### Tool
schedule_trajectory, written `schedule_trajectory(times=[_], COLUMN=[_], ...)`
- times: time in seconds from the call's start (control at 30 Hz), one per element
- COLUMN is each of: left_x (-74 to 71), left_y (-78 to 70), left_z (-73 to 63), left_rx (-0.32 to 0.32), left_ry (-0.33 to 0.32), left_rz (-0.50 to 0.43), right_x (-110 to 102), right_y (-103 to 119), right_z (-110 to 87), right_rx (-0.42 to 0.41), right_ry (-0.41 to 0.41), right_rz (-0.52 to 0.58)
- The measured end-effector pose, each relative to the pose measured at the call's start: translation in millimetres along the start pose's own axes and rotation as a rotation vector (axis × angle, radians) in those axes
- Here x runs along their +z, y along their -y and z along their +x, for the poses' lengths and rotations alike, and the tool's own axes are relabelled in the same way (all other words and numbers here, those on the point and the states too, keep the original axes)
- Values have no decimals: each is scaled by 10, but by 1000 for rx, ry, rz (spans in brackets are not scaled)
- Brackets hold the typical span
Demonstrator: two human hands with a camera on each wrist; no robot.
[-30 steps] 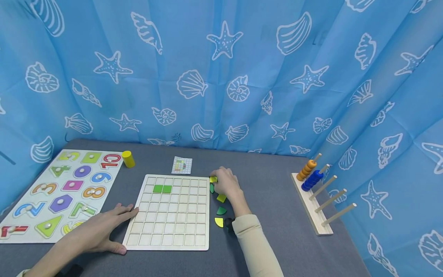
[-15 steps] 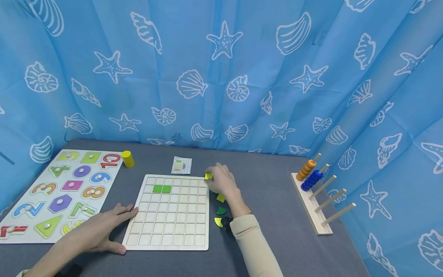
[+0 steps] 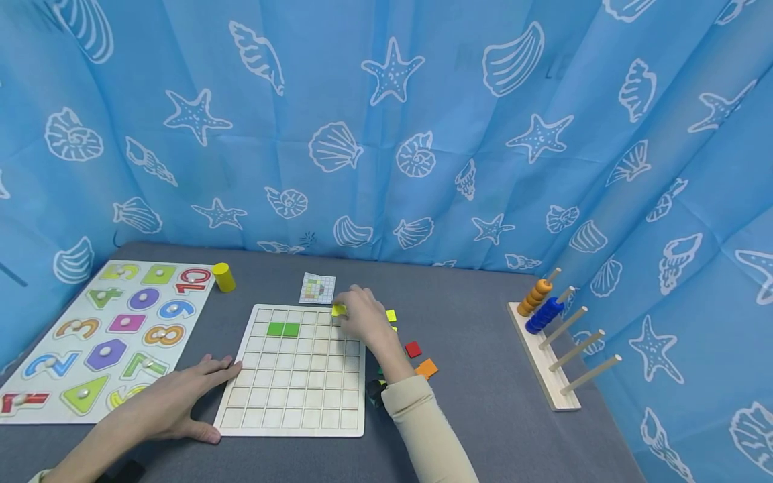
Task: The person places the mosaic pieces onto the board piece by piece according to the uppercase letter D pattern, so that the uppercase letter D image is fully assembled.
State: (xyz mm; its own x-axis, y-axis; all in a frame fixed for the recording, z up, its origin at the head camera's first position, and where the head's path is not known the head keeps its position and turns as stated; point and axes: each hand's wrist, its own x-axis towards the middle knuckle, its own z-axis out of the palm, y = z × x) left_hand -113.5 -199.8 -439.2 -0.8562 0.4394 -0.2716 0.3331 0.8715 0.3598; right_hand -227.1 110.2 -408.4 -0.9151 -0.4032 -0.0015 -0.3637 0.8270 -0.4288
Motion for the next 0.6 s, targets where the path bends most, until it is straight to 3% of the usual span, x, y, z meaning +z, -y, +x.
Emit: schedule_trajectory(times=[0.6], left_x=[-9], left_y=[-5], left_z=[4], left_rx=[-9], left_ry=[12], left_rz=[-11], right_x=[230], right_y=[347], right_z=[159], right_rx=[-108], right_ry=[98], right_rz=[-25])
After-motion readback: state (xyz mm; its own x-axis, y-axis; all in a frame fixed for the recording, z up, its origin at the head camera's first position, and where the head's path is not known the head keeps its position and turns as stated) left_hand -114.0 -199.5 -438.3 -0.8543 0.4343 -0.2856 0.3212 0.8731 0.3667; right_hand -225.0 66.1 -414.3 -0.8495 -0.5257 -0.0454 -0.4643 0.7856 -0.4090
